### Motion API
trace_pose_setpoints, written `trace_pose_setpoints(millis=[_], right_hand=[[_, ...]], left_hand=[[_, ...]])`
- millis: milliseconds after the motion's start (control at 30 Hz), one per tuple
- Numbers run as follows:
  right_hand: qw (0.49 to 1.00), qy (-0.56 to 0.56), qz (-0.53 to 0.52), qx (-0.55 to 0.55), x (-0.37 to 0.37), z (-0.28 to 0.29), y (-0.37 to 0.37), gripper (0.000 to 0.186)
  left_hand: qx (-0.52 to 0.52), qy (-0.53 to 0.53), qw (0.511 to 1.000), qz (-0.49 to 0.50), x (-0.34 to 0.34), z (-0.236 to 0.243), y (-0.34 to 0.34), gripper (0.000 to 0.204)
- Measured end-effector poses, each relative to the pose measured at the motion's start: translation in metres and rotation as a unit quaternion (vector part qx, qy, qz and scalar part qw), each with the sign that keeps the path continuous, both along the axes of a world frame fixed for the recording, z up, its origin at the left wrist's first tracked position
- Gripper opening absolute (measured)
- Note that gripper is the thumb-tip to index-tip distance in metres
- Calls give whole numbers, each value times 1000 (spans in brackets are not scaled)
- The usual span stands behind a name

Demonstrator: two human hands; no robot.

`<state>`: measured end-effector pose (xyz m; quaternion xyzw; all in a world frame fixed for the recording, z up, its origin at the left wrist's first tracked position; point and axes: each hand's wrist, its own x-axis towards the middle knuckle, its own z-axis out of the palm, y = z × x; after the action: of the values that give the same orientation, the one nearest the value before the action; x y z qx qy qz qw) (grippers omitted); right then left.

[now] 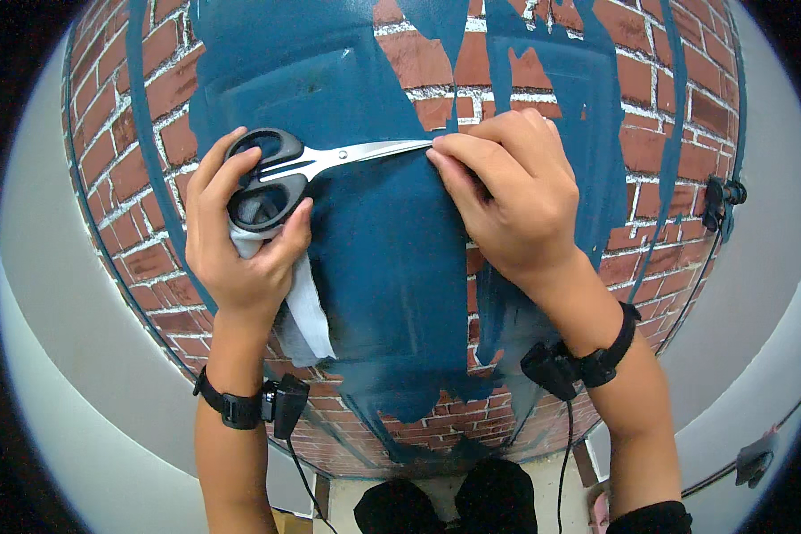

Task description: Repairing or modifying the surface of a door using tape, scissors, and a cloth.

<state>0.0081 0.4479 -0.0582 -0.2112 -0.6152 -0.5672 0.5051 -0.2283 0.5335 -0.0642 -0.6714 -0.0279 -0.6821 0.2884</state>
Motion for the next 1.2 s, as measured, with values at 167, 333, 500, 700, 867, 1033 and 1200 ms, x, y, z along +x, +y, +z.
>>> trace_pose_setpoints(millis=[167,333,500,700,867,1033,1200], right_hand=[[1000,5,-13,14,-3,-4,0,20],[996,-34,-80,35,-3,-13,-2,28],[992,-44,-105,45,-5,-15,0,29],[992,-36,-113,38,-5,-16,0,29],[989,-34,-134,49,-7,-16,2,29],[988,-44,-148,24,-7,-19,2,33],[990,-38,-137,-1,-9,-19,0,41]], left_hand=[[-4,-10,1000,20,0,-1,-2,54],[-18,15,1000,18,-4,-2,-1,53],[-26,28,997,64,-8,-1,-7,54],[-41,15,995,89,-4,-3,-10,56],[-51,10,995,83,-5,-5,-10,54],[-53,9,996,75,-3,-7,-8,53],[-42,-5,995,90,-3,-7,-10,56]])
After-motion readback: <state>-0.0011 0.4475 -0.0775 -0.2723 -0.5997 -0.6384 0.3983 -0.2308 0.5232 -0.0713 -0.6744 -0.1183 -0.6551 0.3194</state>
